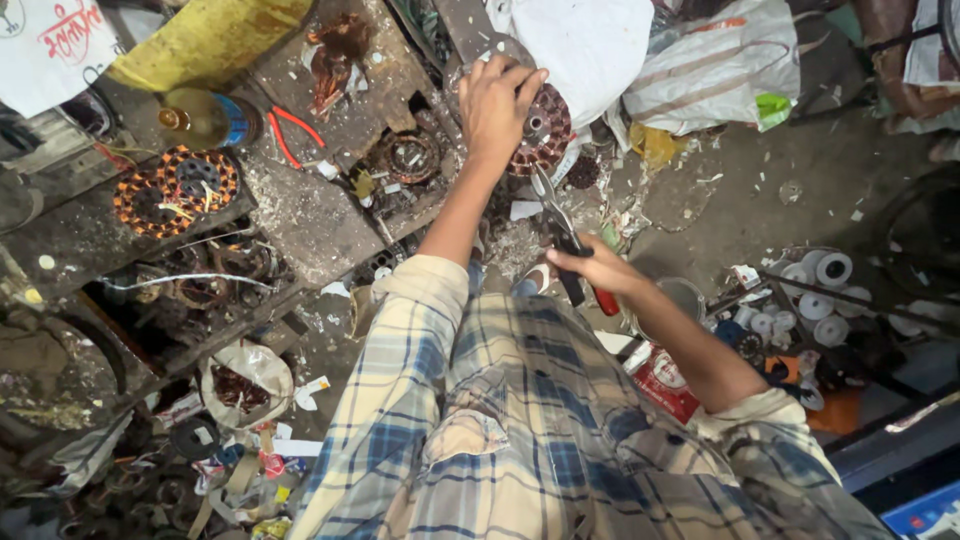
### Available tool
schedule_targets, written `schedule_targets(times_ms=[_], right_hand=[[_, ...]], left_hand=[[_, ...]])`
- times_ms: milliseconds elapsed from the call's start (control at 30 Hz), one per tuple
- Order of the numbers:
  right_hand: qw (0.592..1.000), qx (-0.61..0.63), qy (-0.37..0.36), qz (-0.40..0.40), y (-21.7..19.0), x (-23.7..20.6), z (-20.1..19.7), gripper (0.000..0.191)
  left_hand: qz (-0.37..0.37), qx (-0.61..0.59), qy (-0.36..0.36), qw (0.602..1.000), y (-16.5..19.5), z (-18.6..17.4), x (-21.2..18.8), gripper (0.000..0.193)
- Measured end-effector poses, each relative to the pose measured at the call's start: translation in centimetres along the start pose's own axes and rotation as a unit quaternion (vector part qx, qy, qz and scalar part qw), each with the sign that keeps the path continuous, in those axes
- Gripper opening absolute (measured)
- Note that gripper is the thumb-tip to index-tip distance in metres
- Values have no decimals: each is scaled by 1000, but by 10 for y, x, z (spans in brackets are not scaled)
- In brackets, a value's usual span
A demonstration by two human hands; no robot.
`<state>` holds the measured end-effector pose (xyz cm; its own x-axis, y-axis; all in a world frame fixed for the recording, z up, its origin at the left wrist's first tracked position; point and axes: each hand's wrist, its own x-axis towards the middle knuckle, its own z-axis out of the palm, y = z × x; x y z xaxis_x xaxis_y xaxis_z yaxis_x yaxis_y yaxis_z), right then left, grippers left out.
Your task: The person uses pliers to cut and remove copper windings from a circular motor stator. They repeatedly grip and pull the windings while holding the stator steady on a cluttered workbench.
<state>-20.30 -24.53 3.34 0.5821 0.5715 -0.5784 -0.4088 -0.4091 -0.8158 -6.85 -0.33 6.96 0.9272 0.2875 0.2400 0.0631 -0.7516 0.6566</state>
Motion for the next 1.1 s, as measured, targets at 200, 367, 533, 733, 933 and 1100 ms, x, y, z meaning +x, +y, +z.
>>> schedule_targets(times_ms=[200, 367, 533, 733, 933, 1100], right_hand=[[962, -182, 198, 41, 9, 5, 23, 37], [977, -187, 100, 28, 15, -14, 7, 39], [979, -162, 116, 40, 1, -20, 3, 44], [996, 27, 35, 80, -47, -15, -9, 32], [956, 82, 21, 280, -82, -9, -27, 38], [981, -39, 48, 185, -85, -4, -29, 33]], left_hand=[[11, -10, 7, 1000, -3, -4, -1, 29], [2, -16, -9, 1000, -7, -6, 3, 30], [-13, -17, -19, 1000, -14, -6, 6, 32], [-25, -14, -31, 999, -17, -6, 8, 33], [-23, -19, -17, 999, -13, -6, 5, 32], [18, -1, 17, 1000, -11, -8, 6, 32]])
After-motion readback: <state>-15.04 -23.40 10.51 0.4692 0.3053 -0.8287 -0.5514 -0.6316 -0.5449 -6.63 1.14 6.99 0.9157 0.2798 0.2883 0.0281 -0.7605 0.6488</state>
